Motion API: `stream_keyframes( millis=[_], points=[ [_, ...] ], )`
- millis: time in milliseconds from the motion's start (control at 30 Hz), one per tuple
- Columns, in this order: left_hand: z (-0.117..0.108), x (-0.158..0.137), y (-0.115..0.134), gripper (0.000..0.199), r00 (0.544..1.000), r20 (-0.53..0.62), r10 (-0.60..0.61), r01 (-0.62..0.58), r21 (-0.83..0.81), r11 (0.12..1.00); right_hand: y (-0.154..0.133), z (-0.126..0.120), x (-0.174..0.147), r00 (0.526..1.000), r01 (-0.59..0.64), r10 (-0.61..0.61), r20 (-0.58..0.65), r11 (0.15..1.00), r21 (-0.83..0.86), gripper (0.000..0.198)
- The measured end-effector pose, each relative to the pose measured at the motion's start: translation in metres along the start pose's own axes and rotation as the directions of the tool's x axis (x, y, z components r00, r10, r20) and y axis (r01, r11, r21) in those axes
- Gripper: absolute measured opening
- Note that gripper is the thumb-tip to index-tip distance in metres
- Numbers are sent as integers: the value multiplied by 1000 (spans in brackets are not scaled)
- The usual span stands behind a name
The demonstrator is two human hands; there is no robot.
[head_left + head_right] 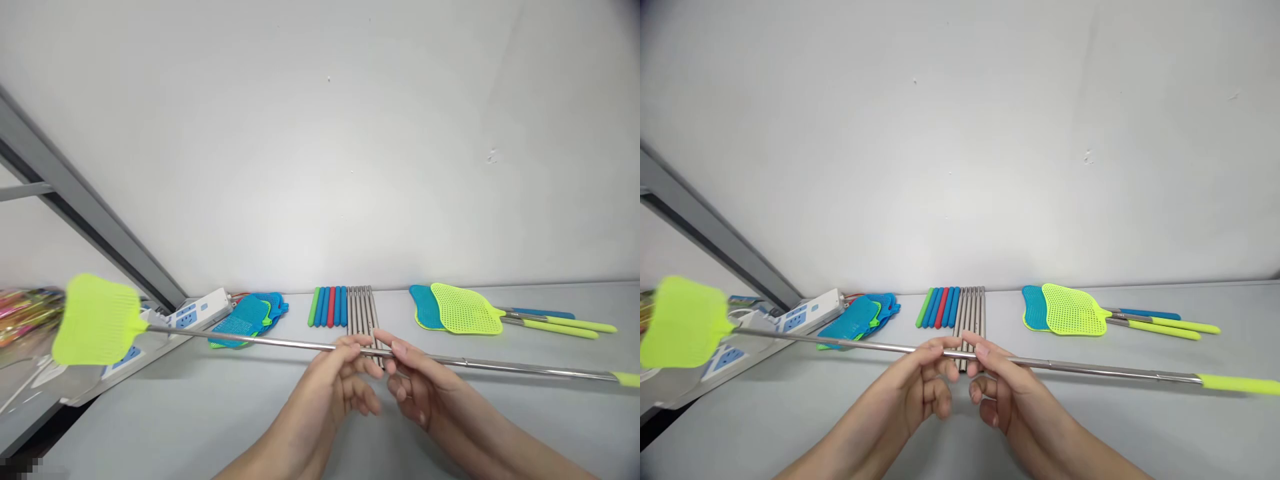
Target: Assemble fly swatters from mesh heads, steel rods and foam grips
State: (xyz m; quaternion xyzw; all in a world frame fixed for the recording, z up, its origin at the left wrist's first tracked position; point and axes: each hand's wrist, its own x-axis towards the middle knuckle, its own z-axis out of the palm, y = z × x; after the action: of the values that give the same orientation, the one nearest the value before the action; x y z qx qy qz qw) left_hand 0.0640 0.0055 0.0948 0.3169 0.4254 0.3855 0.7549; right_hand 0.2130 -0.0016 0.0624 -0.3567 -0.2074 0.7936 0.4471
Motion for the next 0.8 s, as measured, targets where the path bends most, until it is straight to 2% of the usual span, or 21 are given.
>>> stream_keyframes(
  millis=[133, 233, 300, 400, 500, 633, 700, 800],
  points=[
    [-4, 5, 4, 16, 962, -241, 129, -172, -163, 972, -2, -4, 2, 1000, 19, -20, -18, 1000, -9, 24],
    [-7, 10, 7, 14, 926, -312, 212, -277, -182, 944, -4, -5, 2, 998, 50, -52, -47, 998, -29, 22],
    [-9, 13, 6, 15, 921, -323, 217, -279, -159, 947, -6, -4, 1, 996, 64, -66, -66, 997, -42, 22],
    [-10, 15, 0, 18, 951, -248, 187, -209, -68, 976, -6, -3, 0, 996, 61, -65, -61, 996, -62, 24],
    [-9, 13, -9, 23, 986, -82, 145, -141, 57, 988, -3, -4, 1, 998, 52, -54, -20, 996, -74, 25],
    [-5, 10, -17, 31, 992, 113, 59, -77, 162, 984, 2, -4, 2, 998, 13, -8, 63, 998, -69, 23],
    [-5, 8, -17, 32, 991, 122, 48, -66, 148, 987, 2, -4, 2, 997, 16, -12, 73, 998, -63, 22],
    [-6, 9, -13, 29, 996, 62, 68, -75, 110, 991, 1, -4, 2, 997, 54, -49, 62, 996, -74, 23]
  ],
)
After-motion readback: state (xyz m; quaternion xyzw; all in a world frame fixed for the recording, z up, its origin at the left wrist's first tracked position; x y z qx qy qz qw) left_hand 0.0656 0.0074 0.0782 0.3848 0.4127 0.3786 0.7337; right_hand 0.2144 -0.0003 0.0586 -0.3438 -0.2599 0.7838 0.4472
